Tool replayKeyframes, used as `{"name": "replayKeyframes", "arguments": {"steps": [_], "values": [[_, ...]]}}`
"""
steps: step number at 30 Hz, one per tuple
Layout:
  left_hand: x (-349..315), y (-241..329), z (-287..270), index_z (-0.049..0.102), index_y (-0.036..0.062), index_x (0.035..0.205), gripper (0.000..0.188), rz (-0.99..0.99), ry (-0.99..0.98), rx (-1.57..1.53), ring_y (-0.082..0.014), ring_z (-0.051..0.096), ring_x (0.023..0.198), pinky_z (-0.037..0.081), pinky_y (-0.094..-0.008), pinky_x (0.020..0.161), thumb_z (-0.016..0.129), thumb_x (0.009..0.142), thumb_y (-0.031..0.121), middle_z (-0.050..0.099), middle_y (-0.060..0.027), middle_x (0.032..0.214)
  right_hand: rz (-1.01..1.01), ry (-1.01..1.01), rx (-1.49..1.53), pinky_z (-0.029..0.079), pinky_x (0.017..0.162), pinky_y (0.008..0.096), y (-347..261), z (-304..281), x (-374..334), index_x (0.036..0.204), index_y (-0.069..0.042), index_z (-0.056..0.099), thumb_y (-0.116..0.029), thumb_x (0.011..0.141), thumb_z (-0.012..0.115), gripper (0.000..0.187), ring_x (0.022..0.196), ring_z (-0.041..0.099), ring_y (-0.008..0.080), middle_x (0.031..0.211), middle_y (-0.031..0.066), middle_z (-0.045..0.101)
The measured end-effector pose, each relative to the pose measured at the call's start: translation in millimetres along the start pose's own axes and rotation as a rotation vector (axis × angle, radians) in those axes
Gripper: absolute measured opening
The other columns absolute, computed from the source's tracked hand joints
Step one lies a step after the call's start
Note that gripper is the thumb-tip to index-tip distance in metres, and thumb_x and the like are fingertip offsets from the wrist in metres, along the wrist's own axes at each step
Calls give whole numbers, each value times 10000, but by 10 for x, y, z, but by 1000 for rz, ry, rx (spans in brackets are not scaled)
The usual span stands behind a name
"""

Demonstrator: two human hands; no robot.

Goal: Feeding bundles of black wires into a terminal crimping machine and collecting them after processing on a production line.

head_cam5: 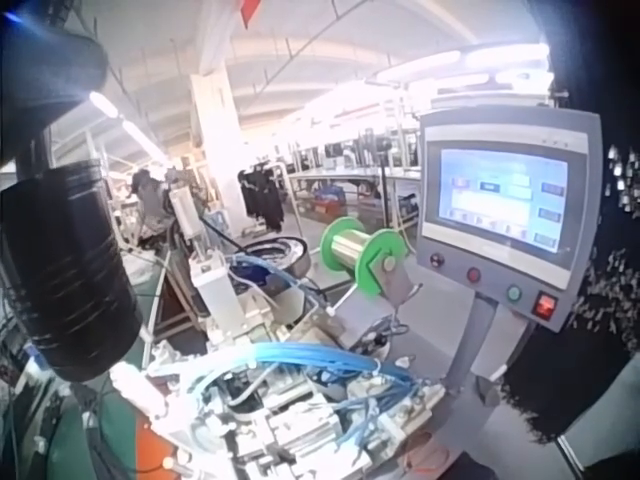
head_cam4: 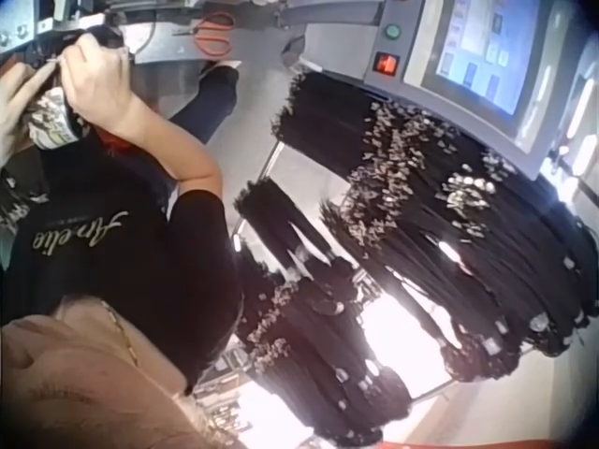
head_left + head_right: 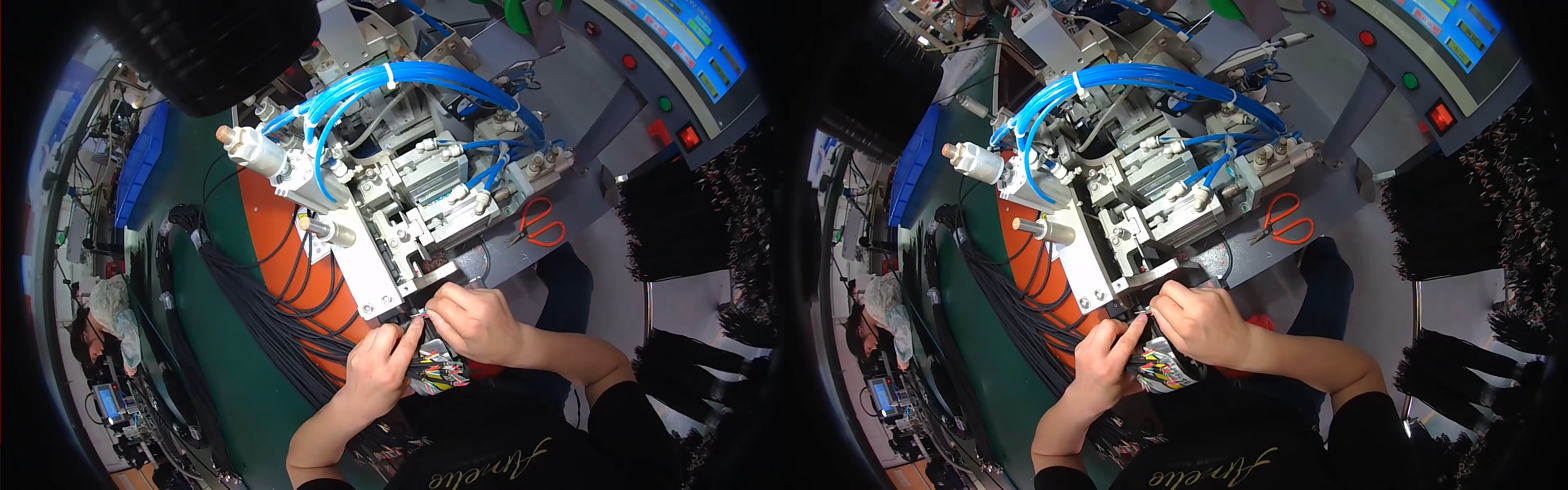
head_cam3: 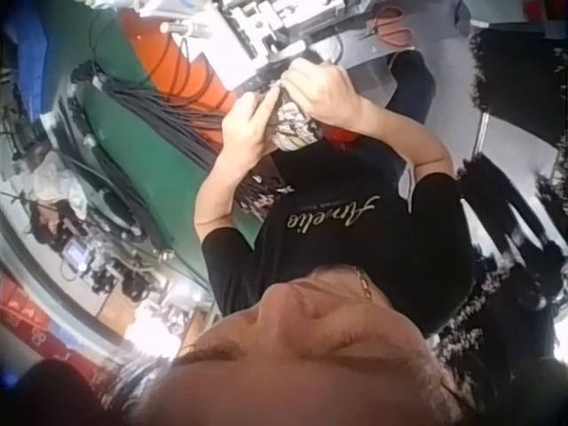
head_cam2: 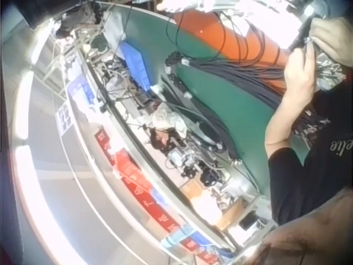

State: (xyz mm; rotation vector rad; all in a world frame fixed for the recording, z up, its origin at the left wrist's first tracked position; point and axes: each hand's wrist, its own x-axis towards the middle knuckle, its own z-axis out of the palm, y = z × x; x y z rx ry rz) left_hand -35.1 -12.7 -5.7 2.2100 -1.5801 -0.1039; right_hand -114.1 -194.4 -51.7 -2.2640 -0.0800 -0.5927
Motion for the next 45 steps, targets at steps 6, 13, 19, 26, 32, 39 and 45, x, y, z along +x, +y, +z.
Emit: {"name": "replayKeyframes", "arguments": {"steps": [6,13,19,26,32,39,45], "values": [[23,-7,-32,607,-10,1234,651,-1,-28,-19,-254,551,731,469,-350,626,680,589,48,479,-91,830,20,21,9,487,542,342,-9,7,-19,863,-16,640,-51,801,677,81,601,614,249,800,76,596],[17,-18,-38,609,-8,1229,655,5,-29,-43,-255,550,733,467,-355,626,692,582,50,479,-93,828,5,81,17,492,550,347,-24,36,-52,859,-15,642,-50,797,680,80,609,620,244,808,76,603],[68,23,-75,603,-24,1226,595,16,-63,1,-244,536,722,471,-347,627,658,640,61,474,-89,826,-50,38,-37,491,541,333,40,16,-9,854,-19,642,-80,776,682,106,595,610,235,779,69,585],[111,59,-113,571,-68,1244,559,74,-164,165,-222,527,738,484,-321,633,600,706,80,480,-86,860,-75,-238,-245,481,519,316,-80,-154,145,829,-32,640,-105,755,673,109,581,602,215,756,56,565],[122,59,-118,559,-79,1256,582,91,-184,195,-215,529,756,490,-302,642,603,696,75,487,-84,879,-102,-180,-160,483,516,318,-7,-124,104,821,-34,637,-98,764,672,93,585,607,200,766,52,569],[132,41,-121,563,-82,1256,584,86,-186,196,-207,522,752,489,-297,640,603,695,74,490,-77,880,-107,-70,-131,490,526,313,28,-70,65,819,-38,635,-102,770,673,89,596,614,199,766,49,571],[129,57,-119,568,-87,1248,573,97,-185,215,-203,517,744,487,-295,632,600,699,73,488,-73,868,-99,-96,-142,490,533,309,9,-90,71,816,-41,634,-104,770,672,86,602,615,195,757,47,563]]}}
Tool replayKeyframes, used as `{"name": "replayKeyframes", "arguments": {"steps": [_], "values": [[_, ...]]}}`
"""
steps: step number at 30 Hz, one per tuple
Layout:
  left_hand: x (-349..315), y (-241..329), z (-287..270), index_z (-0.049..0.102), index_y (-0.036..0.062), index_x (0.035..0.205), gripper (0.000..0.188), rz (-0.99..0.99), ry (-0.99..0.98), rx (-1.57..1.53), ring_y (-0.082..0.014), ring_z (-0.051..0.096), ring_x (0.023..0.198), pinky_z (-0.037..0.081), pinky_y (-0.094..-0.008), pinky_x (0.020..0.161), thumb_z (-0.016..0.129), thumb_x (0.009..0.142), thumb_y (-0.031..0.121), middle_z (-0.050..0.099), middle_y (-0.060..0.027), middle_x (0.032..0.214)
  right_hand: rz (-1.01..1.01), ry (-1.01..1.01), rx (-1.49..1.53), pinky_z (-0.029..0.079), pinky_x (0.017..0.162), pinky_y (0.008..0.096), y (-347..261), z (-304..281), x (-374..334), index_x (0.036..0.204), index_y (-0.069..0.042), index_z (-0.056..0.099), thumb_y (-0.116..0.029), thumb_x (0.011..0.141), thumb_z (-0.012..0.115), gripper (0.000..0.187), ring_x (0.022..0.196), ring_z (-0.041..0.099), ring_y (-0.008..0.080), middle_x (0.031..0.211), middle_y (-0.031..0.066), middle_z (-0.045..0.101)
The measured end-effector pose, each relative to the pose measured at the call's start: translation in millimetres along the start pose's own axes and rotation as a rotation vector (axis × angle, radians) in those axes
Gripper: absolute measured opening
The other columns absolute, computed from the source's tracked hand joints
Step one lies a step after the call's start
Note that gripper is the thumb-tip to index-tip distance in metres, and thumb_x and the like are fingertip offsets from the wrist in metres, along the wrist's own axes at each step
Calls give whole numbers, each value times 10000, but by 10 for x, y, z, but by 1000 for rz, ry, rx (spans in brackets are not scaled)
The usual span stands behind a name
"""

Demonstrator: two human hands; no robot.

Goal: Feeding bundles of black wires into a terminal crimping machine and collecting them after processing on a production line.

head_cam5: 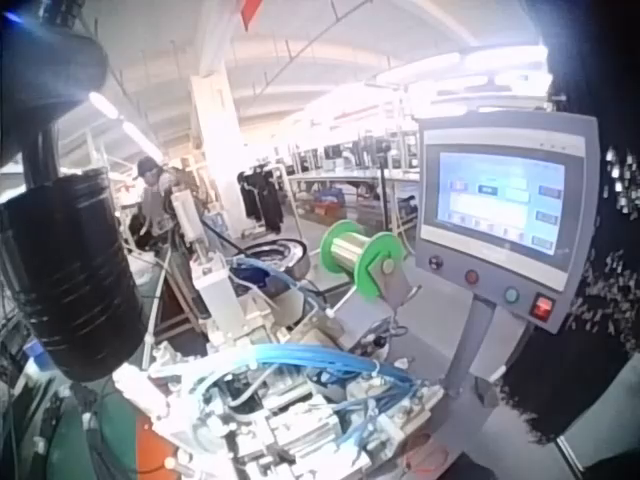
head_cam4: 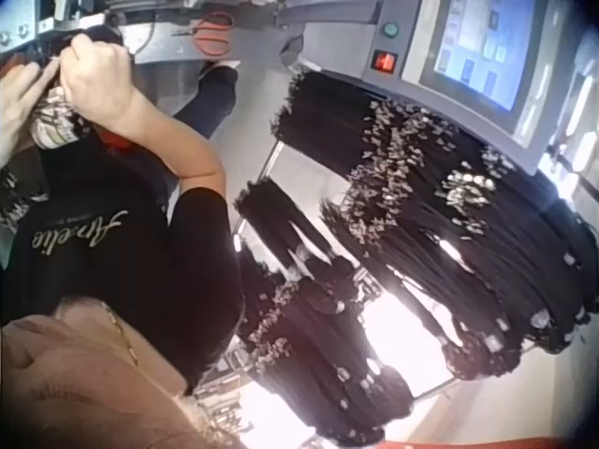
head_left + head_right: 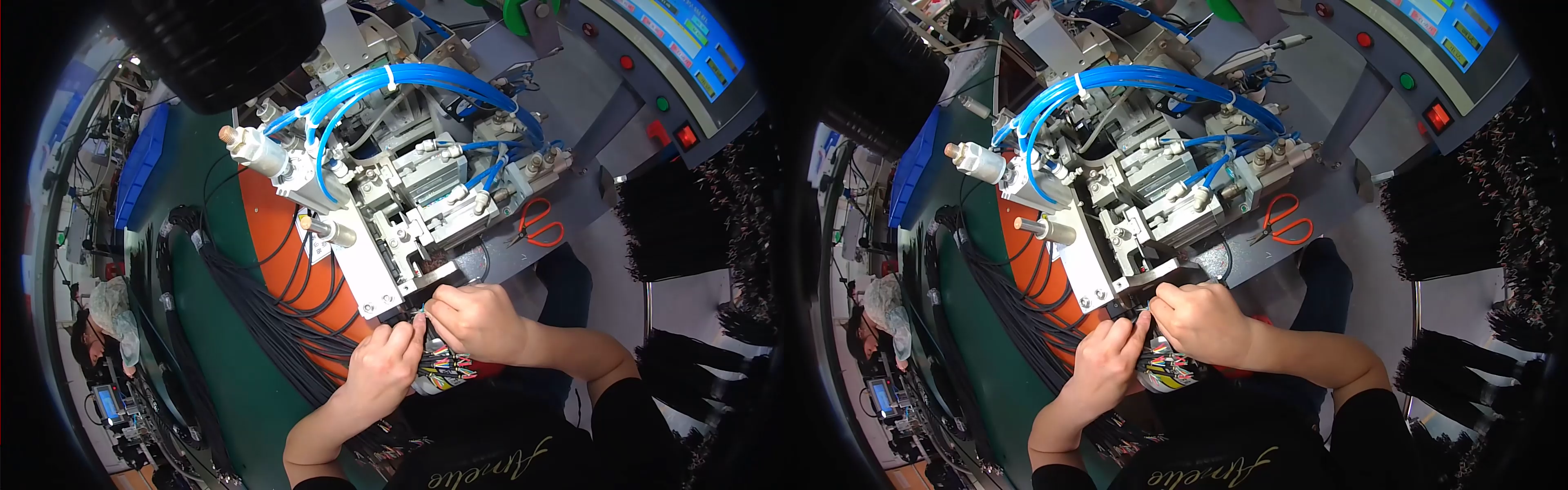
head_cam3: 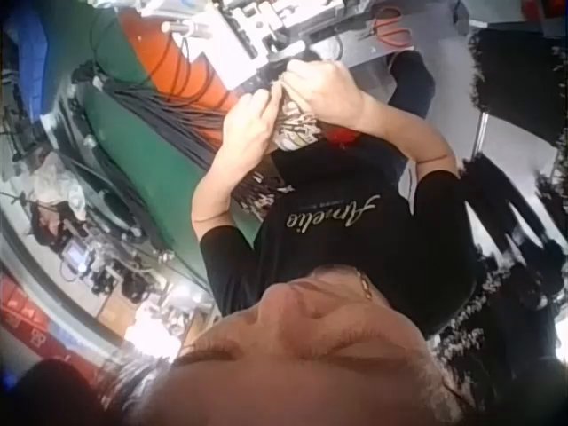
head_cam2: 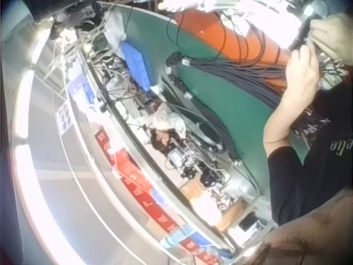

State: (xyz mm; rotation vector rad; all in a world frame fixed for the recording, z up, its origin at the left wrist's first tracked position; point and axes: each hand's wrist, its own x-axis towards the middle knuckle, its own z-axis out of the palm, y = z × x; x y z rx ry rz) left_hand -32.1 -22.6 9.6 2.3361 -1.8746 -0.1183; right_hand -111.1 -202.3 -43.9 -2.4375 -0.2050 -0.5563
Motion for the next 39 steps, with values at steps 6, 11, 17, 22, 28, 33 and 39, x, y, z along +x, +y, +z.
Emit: {"name": "replayKeyframes", "arguments": {"steps": [6,11,17,22,28,33,39], "values": [[-5,14,-2,571,-87,1245,564,1,2,-4,-200,517,741,486,-295,627,601,706,75,487,-73,864,20,2,0,488,528,313,-29,2,-21,813,-45,634,-103,767,671,83,595,611,197,743,47,552],[26,4,2,572,-77,1241,554,-3,8,-13,-205,529,747,489,-300,628,604,712,86,493,-73,866,46,-118,-27,480,499,327,1,-82,74,815,-42,636,-110,764,678,94,572,607,226,742,57,565],[-24,-31,55,588,-39,1225,525,-35,39,-44,-216,551,764,493,-314,636,607,716,91,500,-76,870,99,94,145,472,465,345,11,17,27,828,-31,651,-125,789,680,106,578,618,264,759,71,609],[-16,-13,15,608,12,1204,519,-105,67,-84,-233,561,778,492,-341,653,637,689,74,526,-82,905,148,-18,271,477,485,341,123,45,67,812,-12,659,-115,815,677,105,575,635,251,710,94,637],[-272,-212,179,650,35,1097,469,-168,348,-176,-250,555,755,443,-360,704,706,633,73,570,-74,928,390,-89,569,490,533,367,140,37,25,778,-8,651,-122,805,689,123,581,635,274,629,119,630],[-365,-170,162,660,32,1032,378,-215,308,-134,-246,554,724,406,-360,702,729,663,77,577,-73,843,316,-62,470,444,484,264,102,16,-6,844,9,673,-60,795,715,94,514,582,134,691,70,641],[-261,-196,214,655,27,993,233,-257,383,-154,-249,554,639,413,-361,633,736,784,92,571,-71,698,33,-50,774,475,548,274,-122,-71,28,979,-5,689,-22,804,700,177,590,608,167,849,76,649]]}}
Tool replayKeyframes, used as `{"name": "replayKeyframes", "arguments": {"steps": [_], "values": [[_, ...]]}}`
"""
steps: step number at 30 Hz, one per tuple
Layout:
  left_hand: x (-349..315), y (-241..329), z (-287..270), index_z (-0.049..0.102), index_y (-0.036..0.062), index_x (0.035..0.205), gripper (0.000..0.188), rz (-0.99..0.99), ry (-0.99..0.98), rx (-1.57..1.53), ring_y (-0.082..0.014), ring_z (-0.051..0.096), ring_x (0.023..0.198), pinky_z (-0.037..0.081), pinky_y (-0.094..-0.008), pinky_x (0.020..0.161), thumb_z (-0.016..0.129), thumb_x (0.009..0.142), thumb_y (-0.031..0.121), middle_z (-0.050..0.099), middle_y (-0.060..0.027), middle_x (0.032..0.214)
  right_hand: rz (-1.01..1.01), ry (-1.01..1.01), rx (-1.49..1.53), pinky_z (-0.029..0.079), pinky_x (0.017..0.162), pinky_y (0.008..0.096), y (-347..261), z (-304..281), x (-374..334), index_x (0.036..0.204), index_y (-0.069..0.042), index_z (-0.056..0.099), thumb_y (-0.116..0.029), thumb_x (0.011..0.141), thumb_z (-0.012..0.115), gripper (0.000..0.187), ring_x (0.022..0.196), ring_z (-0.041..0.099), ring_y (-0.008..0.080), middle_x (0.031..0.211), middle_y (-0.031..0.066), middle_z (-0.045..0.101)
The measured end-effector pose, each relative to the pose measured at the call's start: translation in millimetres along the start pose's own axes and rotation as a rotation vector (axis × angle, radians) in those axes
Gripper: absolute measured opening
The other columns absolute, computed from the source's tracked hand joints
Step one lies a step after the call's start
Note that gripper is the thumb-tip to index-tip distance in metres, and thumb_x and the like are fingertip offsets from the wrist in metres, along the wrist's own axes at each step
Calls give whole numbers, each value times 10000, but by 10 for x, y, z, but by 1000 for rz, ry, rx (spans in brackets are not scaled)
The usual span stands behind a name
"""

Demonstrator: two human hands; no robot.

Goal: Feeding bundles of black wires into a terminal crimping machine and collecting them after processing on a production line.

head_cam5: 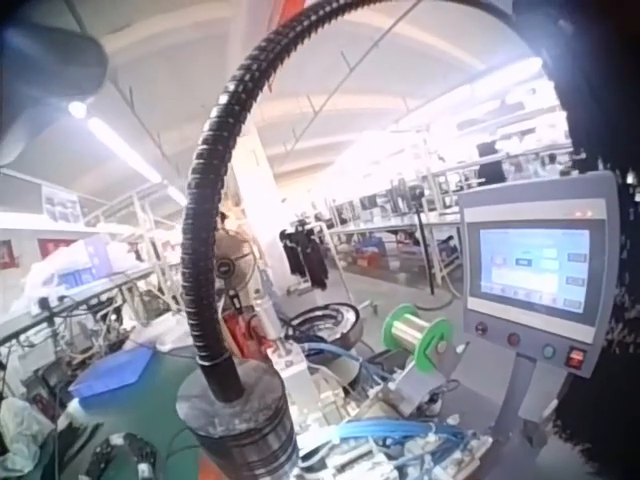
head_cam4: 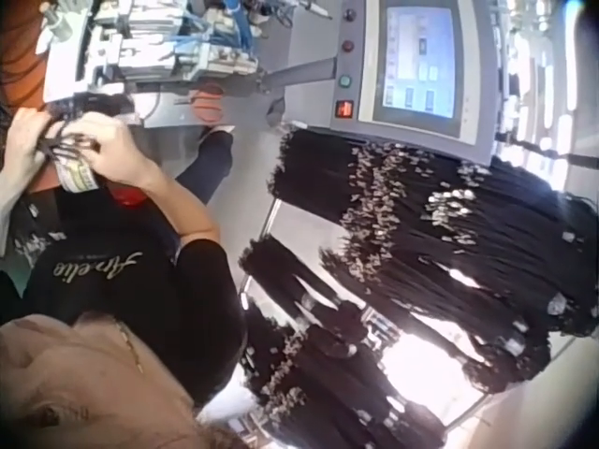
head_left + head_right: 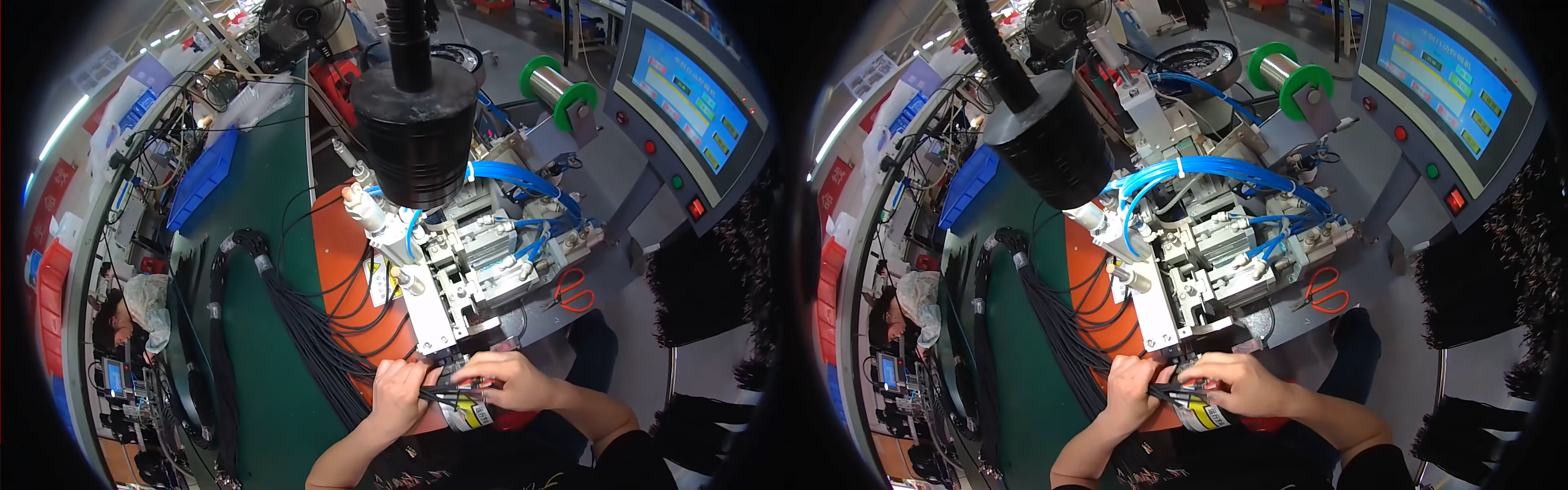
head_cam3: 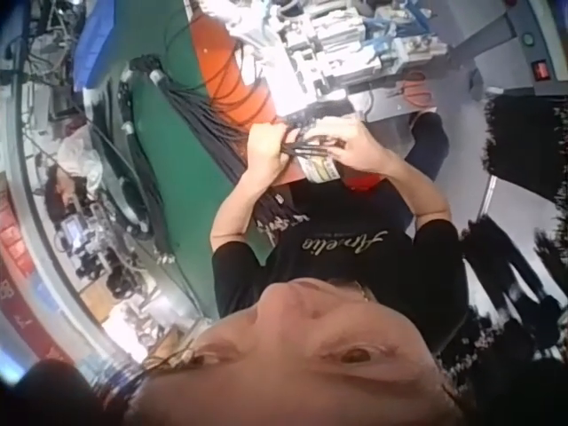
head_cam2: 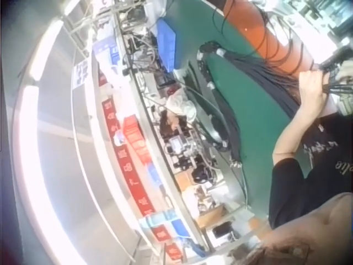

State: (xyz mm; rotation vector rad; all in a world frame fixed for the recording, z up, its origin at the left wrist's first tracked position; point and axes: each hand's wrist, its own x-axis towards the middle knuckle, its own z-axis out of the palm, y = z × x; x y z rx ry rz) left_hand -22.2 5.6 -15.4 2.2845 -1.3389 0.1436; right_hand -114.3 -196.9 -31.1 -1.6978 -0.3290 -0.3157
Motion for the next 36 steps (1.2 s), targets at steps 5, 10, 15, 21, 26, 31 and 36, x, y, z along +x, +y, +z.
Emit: {"name": "replayKeyframes", "arguments": {"steps": [5,10,15,21,26,31,36], "values": [[6,-30,-58,650,27,976,211,90,-36,-362,-249,581,603,434,-358,572,743,802,100,608,-74,710,175,97,85,443,538,216,99,39,-44,1030,-4,691,0,832,691,198,597,568,74,862,42,634],[-1,32,0,646,27,979,194,83,8,-357,-255,610,607,449,-353,539,730,815,90,629,-86,735,293,110,216,423,539,178,66,94,-99,1012,4,687,-1,873,661,141,621,554,14,864,21,643],[90,120,-24,647,30,981,175,3,-107,-269,-264,631,630,471,-339,547,711,821,62,638,-102,748,417,118,397,424,534,169,126,92,-84,1059,23,662,-21,917,627,152,617,563,22,864,30,658],[199,188,0,659,20,926,118,-18,13,-349,-282,634,600,478,-367,530,700,817,39,644,-121,723,545,231,670,426,528,170,117,149,-98,1091,31,637,-52,950,605,167,615,563,25,855,25,662],[156,158,92,661,18,898,96,-75,41,-374,-290,640,599,489,-359,541,709,820,47,648,-130,714,499,231,459,445,536,183,116,108,-78,1080,28,639,-42,946,609,154,618,575,40,857,27,665],[182,104,110,657,13,903,107,-141,-14,-425,-278,658,633,507,-345,571,714,818,46,654,-136,732,413,240,443,457,521,221,169,105,5,1013,21,663,-29,903,643,123,619,606,86,856,67,671],[204,157,38,660,20,924,190,-179,-85,-493,-266,677,675,529,-328,621,697,743,-21,671,-129,764,39,328,-300,482,520,288,137,53,70,882,9,671,-33,836,684,64,607,635,184,815,120,656]]}}
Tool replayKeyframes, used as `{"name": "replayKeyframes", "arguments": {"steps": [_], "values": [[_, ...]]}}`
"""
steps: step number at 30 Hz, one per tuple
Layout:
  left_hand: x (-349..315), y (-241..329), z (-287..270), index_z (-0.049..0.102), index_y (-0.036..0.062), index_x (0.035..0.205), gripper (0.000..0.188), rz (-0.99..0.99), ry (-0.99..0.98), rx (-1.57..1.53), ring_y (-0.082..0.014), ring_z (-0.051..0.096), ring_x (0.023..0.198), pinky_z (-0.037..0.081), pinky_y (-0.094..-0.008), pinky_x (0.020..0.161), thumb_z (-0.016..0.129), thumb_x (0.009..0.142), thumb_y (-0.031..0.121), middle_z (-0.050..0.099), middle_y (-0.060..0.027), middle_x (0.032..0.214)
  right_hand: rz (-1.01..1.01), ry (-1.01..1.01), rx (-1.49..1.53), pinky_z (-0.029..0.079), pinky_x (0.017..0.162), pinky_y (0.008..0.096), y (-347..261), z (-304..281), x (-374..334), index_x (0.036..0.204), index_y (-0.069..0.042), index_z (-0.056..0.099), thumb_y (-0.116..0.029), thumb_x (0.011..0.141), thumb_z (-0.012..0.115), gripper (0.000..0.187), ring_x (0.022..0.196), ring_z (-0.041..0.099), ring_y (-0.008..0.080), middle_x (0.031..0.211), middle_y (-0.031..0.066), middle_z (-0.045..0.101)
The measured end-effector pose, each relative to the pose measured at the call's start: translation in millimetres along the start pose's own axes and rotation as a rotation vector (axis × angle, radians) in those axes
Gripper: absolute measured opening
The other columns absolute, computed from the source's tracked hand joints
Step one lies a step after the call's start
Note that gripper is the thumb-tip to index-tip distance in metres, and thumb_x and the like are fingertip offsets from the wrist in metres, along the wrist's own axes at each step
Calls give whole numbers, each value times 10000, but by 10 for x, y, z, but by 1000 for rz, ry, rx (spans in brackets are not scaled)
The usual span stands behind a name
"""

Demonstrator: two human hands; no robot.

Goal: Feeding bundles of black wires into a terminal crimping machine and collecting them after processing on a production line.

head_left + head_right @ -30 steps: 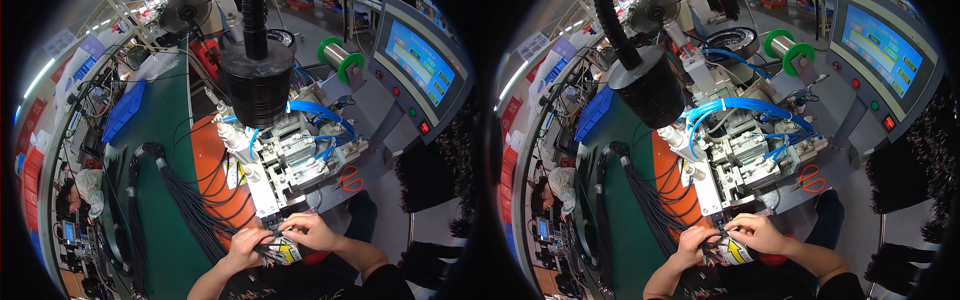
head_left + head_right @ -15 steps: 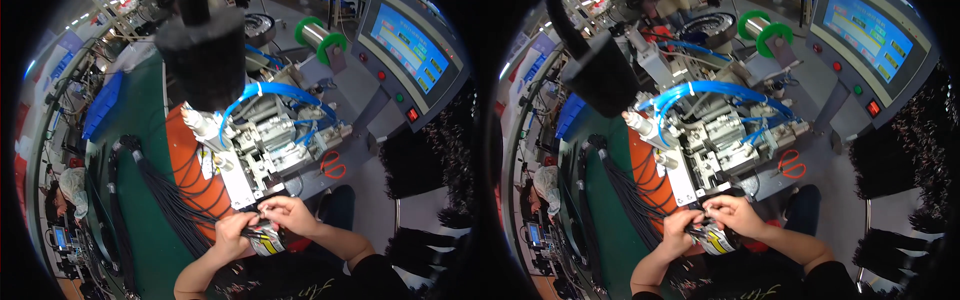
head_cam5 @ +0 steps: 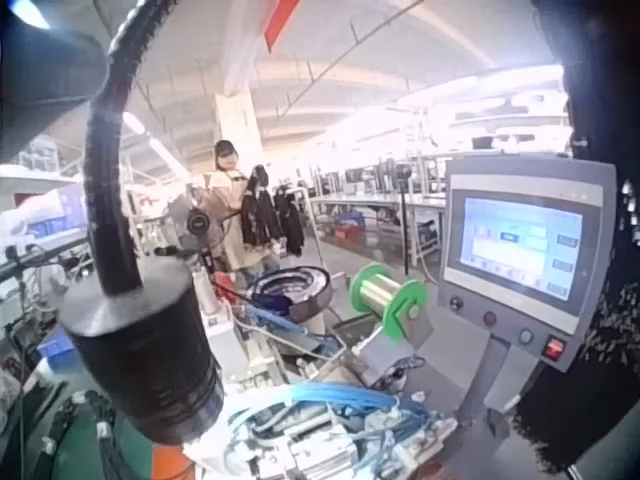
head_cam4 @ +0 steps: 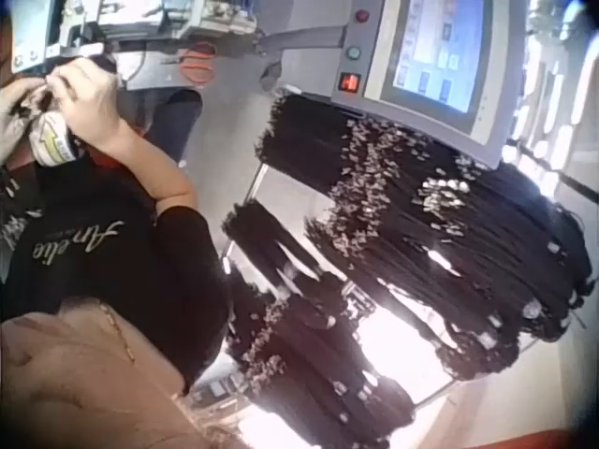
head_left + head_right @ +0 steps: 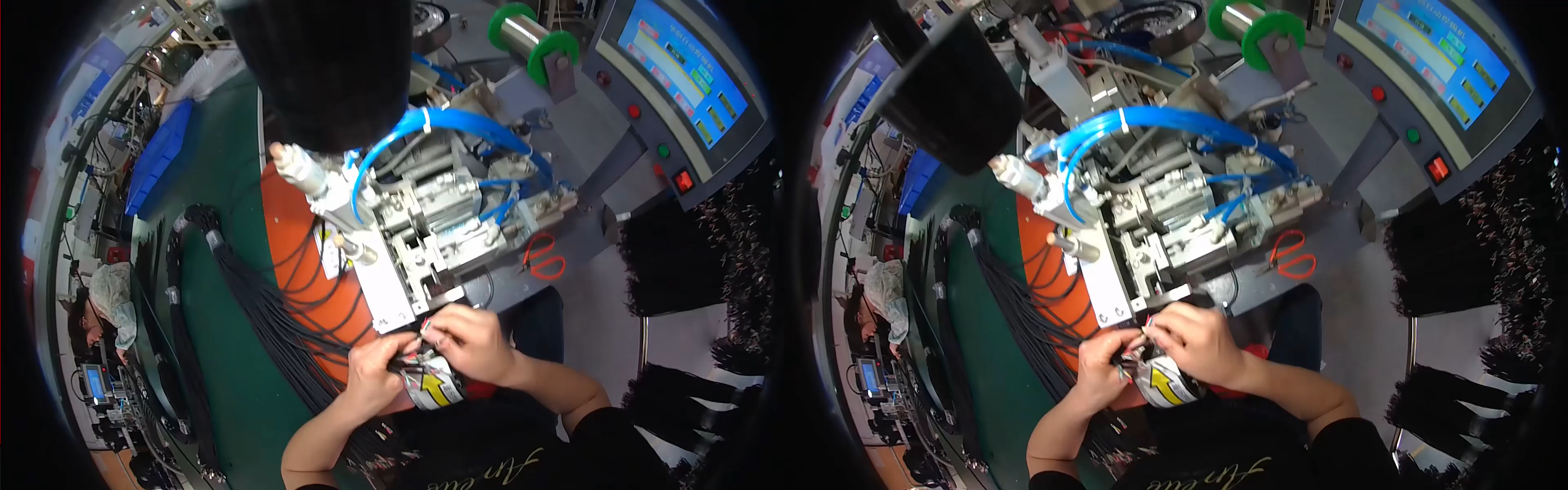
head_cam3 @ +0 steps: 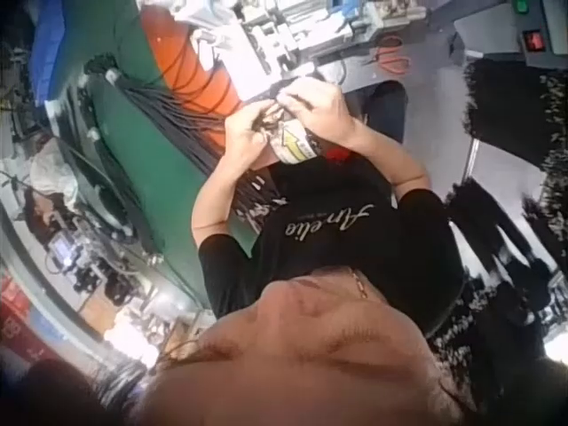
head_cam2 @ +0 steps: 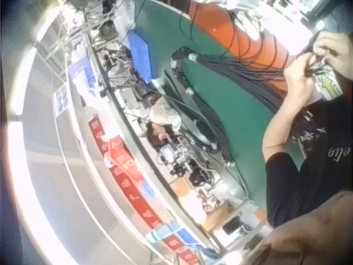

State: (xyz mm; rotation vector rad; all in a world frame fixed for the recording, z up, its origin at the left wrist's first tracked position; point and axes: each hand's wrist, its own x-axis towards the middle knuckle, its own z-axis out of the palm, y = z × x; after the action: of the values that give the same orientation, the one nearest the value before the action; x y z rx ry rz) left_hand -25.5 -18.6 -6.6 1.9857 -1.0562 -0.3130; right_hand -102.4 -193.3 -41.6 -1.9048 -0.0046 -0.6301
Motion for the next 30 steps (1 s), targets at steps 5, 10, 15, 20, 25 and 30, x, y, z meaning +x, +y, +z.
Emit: {"name": "replayKeyframes", "arguments": {"steps": [5,10,15,20,25,30], "values": [[-119,-149,0,656,16,908,183,48,11,-45,-196,666,659,518,-295,622,713,736,32,658,-97,737,-194,26,-12,466,505,290,70,121,-114,919,-10,665,-79,855,690,98,569,608,190,804,96,644],[-217,-157,-7,666,57,1025,170,-59,-41,-166,-145,596,671,482,-271,614,663,872,131,635,-57,758,612,-285,977,480,586,242,168,106,-240,1040,-5,655,-50,912,648,136,669,607,104,878,29,659],[-184,-254,-1,673,26,1051,148,-81,-111,-221,-121,550,639,465,-259,606,624,929,94,630,-29,769,607,-391,1004,457,604,193,233,100,-153,1113,-4,632,-65,940,634,183,680,558,48,883,12,642],[-110,-270,-51,672,9,1036,140,-92,-196,-355,-106,548,659,456,-251,595,599,926,54,628,-31,776,436,-341,982,460,611,193,304,168,-189,1107,2,636,-49,930,644,185,687,558,48,905,24,654],[-71,-217,21,680,25,1038,189,27,-64,-178,-182,618,692,495,-291,622,632,856,19,654,-85,802,422,-304,928,454,636,193,293,141,-190,1088,8,638,-44,928,645,168,723,558,54,913,23,647],[-110,-92,43,689,47,1034,296,294,95,122,-278,665,747,529,-341,668,656,748,-20,666,-149,832,480,-295,860,450,636,198,371,167,-270,1038,6,644,-56,930,648,124,722,552,53,886,22,642]]}}
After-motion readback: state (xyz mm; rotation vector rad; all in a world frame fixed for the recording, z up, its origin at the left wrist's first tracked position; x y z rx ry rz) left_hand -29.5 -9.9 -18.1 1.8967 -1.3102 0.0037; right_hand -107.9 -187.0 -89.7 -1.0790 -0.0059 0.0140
